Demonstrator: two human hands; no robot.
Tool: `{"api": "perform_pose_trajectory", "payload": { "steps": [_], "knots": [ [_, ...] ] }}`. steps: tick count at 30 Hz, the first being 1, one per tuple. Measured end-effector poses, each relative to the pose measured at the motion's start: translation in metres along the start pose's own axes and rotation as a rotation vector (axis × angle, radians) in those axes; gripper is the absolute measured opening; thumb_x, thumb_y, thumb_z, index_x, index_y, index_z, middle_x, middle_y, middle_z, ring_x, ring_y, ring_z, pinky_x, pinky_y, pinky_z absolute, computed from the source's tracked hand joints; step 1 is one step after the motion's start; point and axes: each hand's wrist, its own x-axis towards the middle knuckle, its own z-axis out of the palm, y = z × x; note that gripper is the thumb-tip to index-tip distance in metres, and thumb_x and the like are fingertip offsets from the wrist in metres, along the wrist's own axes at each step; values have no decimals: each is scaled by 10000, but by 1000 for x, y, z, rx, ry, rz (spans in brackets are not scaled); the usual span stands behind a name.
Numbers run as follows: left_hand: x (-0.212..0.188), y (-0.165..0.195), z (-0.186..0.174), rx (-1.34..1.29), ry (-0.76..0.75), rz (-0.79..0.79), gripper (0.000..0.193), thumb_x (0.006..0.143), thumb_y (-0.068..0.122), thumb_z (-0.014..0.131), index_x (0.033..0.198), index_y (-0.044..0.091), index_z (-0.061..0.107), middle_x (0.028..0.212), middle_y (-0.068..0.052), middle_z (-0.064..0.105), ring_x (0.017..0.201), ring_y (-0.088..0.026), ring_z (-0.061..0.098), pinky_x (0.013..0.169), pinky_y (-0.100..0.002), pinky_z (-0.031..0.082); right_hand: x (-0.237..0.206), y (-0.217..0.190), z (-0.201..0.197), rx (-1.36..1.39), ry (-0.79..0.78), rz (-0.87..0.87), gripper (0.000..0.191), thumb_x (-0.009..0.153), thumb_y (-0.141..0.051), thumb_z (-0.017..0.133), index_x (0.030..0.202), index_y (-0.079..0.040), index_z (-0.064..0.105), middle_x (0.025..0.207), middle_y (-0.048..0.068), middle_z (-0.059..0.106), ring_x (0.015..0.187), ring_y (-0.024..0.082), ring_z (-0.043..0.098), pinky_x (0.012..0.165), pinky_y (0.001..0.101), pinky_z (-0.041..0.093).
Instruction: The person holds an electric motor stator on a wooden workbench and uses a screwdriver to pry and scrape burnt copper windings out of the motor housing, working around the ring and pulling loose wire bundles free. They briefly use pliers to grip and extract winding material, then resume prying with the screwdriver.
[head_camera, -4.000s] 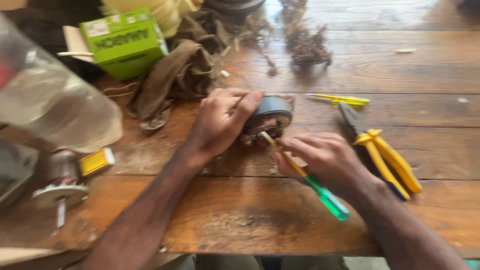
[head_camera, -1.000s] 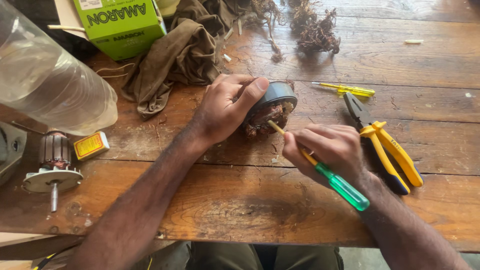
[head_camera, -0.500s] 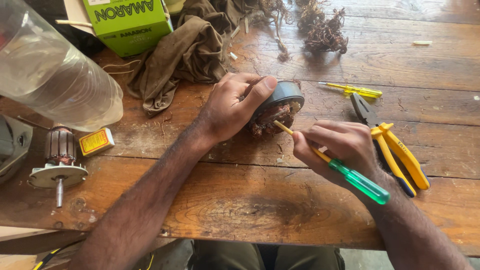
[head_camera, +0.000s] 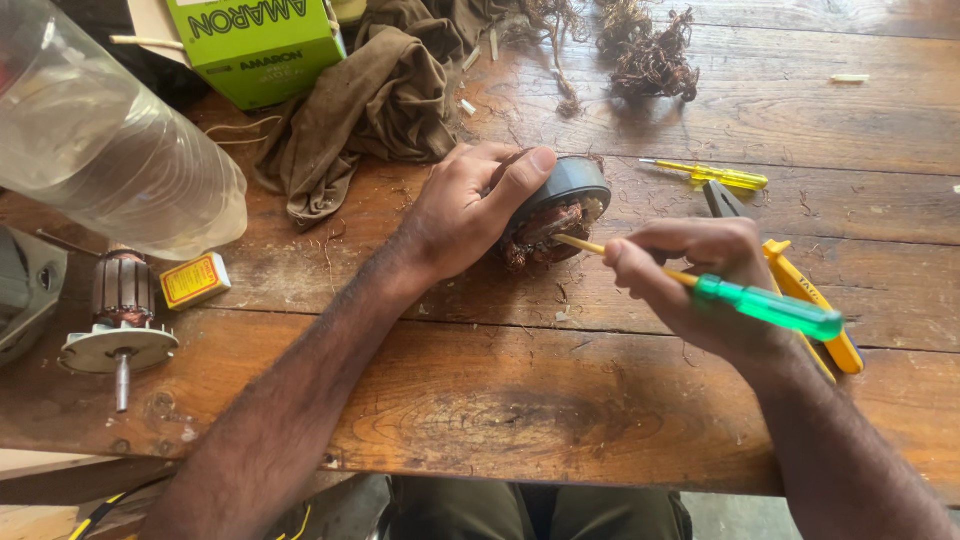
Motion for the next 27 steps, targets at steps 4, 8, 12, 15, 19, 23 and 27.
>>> {"api": "perform_pose_trajectory", "payload": {
  "steps": [4,8,12,15,19,23,27],
  "knots": [
    [-2,2,-1,39,66,64,719,1016,633,396,939,43,800,843,-86,760,777,-172,754,714,-335,597,-1,0,0,120,33,177,208,944,-195,712,932,-8,801,714,59,762,626,81,711,556,222,591],
    [-1,6,-2,9,70,64,698,1008,616,413,966,26,783,826,-90,761,784,-179,759,721,-340,597,0,0,2,129,24,164,217,947,-195,710,919,1,798,707,63,759,626,81,711,561,219,590],
    [-1,8,-2,-14,42,32,689,1002,605,411,940,27,782,806,-90,752,757,-188,752,700,-344,590,0,1,2,135,28,198,222,951,-200,710,926,4,795,705,60,756,616,83,705,554,221,585],
    [-2,8,-3,0,61,61,691,1018,604,411,963,22,781,835,-91,750,795,-185,746,728,-346,584,0,2,3,124,38,213,227,948,-208,712,931,3,796,701,55,757,613,82,711,549,220,592],
    [-2,6,-3,3,60,44,702,1008,620,417,988,19,777,867,-106,755,832,-189,748,748,-348,586,1,-1,4,154,44,231,241,957,-217,708,938,7,797,705,62,758,619,86,709,557,221,592],
    [0,1,-4,2,18,19,736,997,642,400,987,7,772,900,-130,744,839,-203,748,740,-351,589,1,-9,0,21,1,173,233,952,-240,709,961,-27,804,726,63,783,622,89,742,554,233,606],
    [0,-5,-7,17,9,67,776,1008,667,389,1065,-13,760,975,-142,743,914,-207,748,786,-353,596,1,-15,-4,-187,-43,49,222,926,-263,735,983,-64,815,745,66,799,655,104,766,583,275,606]
  ]
}}
